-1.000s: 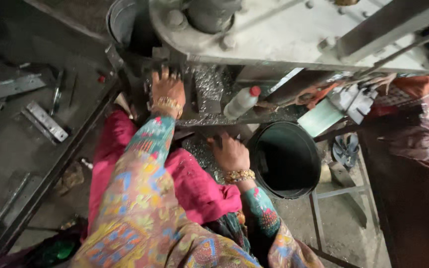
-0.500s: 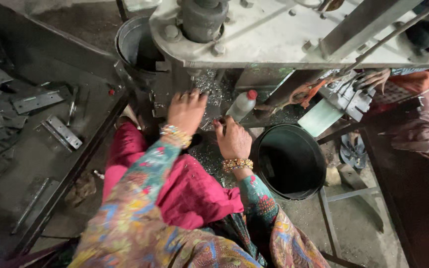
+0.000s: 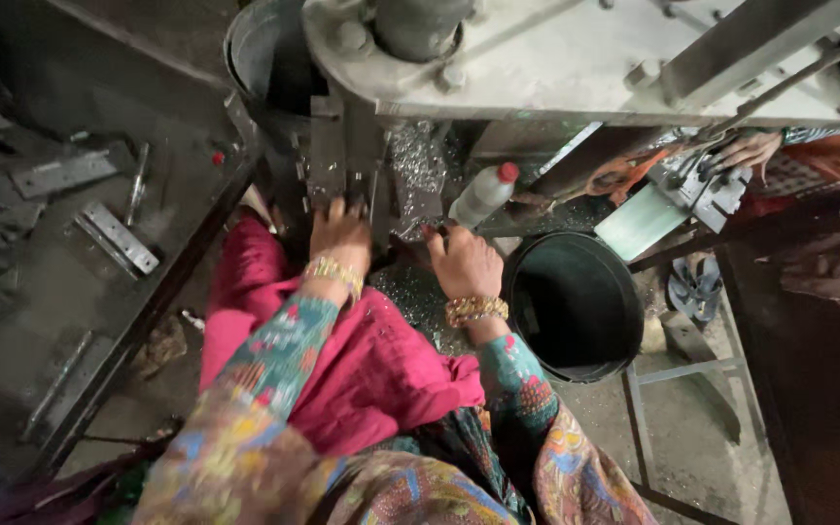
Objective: The person operates a small metal press to punch or shape metal hinge components, periodically reaching into a bin to retrieve more parts and placing finished pieces into a separate container.
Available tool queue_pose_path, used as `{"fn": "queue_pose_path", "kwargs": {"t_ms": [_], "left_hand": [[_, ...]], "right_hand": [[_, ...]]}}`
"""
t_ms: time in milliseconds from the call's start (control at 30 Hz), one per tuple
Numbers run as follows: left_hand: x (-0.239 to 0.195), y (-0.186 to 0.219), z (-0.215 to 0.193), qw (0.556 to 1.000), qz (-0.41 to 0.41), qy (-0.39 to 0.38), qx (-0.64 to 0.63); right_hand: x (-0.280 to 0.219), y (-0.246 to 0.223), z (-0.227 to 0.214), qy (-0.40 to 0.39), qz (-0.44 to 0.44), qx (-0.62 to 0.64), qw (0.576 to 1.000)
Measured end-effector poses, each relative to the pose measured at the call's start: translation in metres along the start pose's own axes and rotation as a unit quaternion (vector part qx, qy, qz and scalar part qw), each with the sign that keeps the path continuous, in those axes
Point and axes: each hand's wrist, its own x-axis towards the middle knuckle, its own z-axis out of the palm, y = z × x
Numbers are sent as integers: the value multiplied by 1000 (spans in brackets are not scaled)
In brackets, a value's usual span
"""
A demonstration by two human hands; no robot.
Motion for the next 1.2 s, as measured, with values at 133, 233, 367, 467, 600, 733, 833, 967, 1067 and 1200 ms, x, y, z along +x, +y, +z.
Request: {"fn": "queue_pose_path", "kwargs": {"t_ms": [133,233,367,467,600,733,833,967,1067,1200], "left_hand": [[38,6,-23,993,-34,-107,34],[34,6,-21,997,-38,-61,17],[24,5,-12,999,-38,8,6],[14,1,-7,998,-24,-38,35],[47,2,-4,997,-5,-25,66],[73,5,8,996,-26,22,77],[65,4,20,997,-30,38,55],[40,0,20,981,-6,186,54],[37,2,11,999,-25,11,44],[72,3,7,997,-45,12,53]], "right_hand": [[0,32,39,11,-27,-25,999],[-47,85,108,22,-36,-36,998],[-75,117,161,22,-70,-59,996],[-61,108,143,-169,27,7,985],[-20,69,82,-120,-38,-72,989],[-6,57,74,-44,-51,-95,993],[-56,84,108,-10,-16,24,1000],[-44,101,126,-152,27,56,986],[-42,89,112,-173,10,-51,983],[-3,68,87,-53,-49,-68,995]]}}
